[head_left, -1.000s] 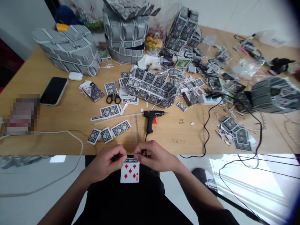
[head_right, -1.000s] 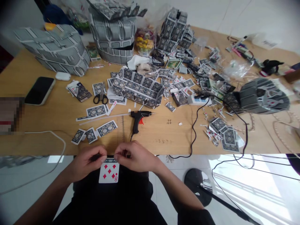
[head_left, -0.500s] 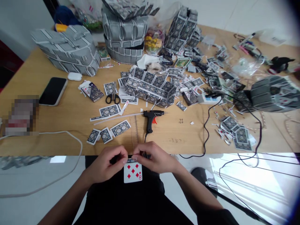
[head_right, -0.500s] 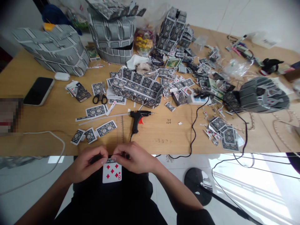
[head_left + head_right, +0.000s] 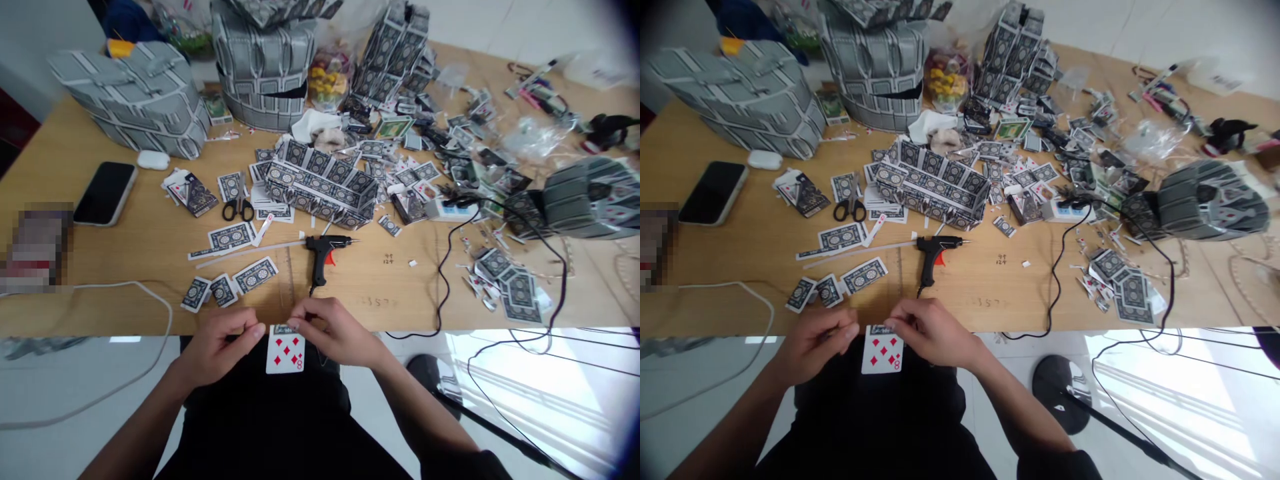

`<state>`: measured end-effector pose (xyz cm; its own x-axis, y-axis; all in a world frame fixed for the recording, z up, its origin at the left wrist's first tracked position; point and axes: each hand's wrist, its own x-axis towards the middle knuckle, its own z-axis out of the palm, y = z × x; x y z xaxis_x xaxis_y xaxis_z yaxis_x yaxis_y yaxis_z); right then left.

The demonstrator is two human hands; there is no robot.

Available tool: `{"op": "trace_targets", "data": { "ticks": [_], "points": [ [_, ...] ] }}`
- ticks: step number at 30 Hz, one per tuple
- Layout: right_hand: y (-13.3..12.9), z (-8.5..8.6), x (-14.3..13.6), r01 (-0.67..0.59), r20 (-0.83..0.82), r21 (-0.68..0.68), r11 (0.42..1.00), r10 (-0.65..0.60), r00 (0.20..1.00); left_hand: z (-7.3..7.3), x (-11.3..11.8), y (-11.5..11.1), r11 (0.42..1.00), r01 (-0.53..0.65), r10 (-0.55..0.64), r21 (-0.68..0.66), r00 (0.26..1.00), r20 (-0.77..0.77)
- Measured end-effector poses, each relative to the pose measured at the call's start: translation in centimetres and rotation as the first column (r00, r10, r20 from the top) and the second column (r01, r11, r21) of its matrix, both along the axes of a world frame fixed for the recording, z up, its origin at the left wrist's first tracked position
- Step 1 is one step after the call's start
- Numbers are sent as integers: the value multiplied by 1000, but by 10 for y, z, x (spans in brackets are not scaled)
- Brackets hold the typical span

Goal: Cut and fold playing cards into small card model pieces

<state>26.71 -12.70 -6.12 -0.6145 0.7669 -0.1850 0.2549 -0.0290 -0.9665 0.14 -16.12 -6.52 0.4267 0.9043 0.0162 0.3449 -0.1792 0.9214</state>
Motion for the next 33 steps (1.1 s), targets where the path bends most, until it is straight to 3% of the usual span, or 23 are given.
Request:
{"op": "trace_targets", "data": {
  "ticks": [3,6,10,13,18,22,26,29,33],
  "points": [
    [0,-7,1,185,-66,-207,961,-202,977,7,-1,11,991,-115,122,66,985,-123],
    [1,-11,-2,290,-88,-353,890,-340,936,7,4,28,940,-213,299,266,888,-349],
    [0,-11,-6,319,-133,-406,856,-401,906,-6,11,42,905,-131,355,404,757,-549],
    [-2,-10,-8,312,-179,-441,841,-423,888,-13,14,45,897,-98,368,430,705,-607],
    [-2,-14,-9,325,-235,-481,814,-477,847,-12,19,52,885,-140,399,444,718,-570],
    [0,-16,-8,327,-258,-503,800,-500,827,4,17,47,931,-223,324,290,870,-372],
    [1,-17,-8,341,-242,-487,804,-499,832,21,7,28,890,-439,453,119,881,-140],
    [0,-16,-10,342,-239,-465,817,-488,839,26,0,20,907,-418,419,-52,908,1],
    [-3,-14,-15,300,-230,-437,848,-428,874,23,-6,24,946,-297,288,-133,954,-83]
  ]
}}
